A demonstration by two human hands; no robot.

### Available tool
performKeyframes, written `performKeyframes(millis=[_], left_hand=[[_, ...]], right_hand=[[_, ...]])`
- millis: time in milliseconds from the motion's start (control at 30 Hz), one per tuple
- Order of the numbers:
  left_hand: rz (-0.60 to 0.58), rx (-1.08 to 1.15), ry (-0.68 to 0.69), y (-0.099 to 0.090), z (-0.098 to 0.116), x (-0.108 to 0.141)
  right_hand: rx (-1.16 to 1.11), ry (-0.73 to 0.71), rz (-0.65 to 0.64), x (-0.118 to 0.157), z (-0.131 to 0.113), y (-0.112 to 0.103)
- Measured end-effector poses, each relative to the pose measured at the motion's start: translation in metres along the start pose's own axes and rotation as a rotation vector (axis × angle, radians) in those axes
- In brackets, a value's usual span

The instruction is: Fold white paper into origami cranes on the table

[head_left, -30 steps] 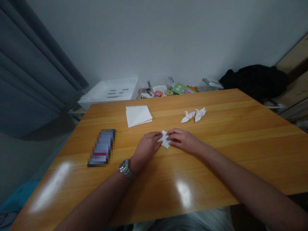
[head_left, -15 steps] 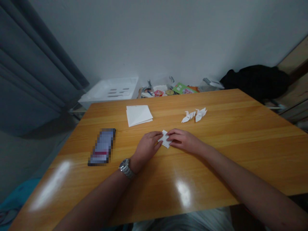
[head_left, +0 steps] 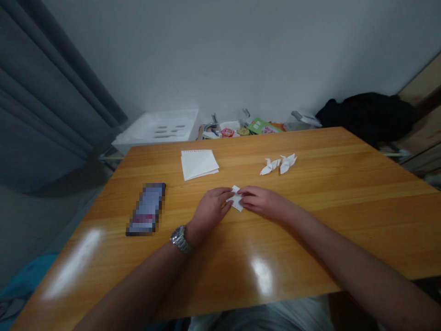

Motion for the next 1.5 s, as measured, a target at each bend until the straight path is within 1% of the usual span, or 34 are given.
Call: performKeyframes(millis=[100,233,400,500,667,833,1067,1267,1500], left_hand=[[0.005,0.008,-0.003,-0.001,0.001,0.000],[0.006,0.015,-0.004,-0.002,0.002,-0.001],[0.010,0.019,-0.002,-0.002,0.002,-0.001],[0.014,0.014,-0.001,-0.003,0.004,-0.001],[0.043,-0.008,-0.011,-0.008,0.010,-0.001],[0.058,0.005,-0.014,-0.012,0.016,-0.001],[0.041,-0.025,-0.048,-0.008,0.012,0.000],[0.016,-0.029,-0.073,-0.010,0.010,-0.001],[0.016,-0.028,-0.083,-0.008,0.008,0.000]], right_hand=[[0.006,0.022,-0.026,0.000,-0.001,0.001],[0.037,0.062,-0.022,0.001,-0.001,0.001],[0.131,-0.005,-0.030,0.002,-0.001,0.004],[0.063,-0.002,0.019,0.000,-0.003,0.001],[-0.148,0.107,0.098,-0.001,-0.002,-0.007],[-0.253,0.187,0.143,-0.001,0.001,-0.008],[-0.289,0.230,0.161,-0.001,0.000,-0.006],[-0.252,0.191,0.164,-0.002,-0.004,-0.006],[-0.186,0.217,0.133,-0.001,-0.001,-0.002]])
Point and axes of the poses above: each hand's wrist, its own x-axis away from the middle knuckle, its own y-axis out of the palm, z = x × y, the point moved 3 cm from there along -x, towards the middle knuckle, and after that the axes turned 3 degrees about y, right-handed, at the moved point
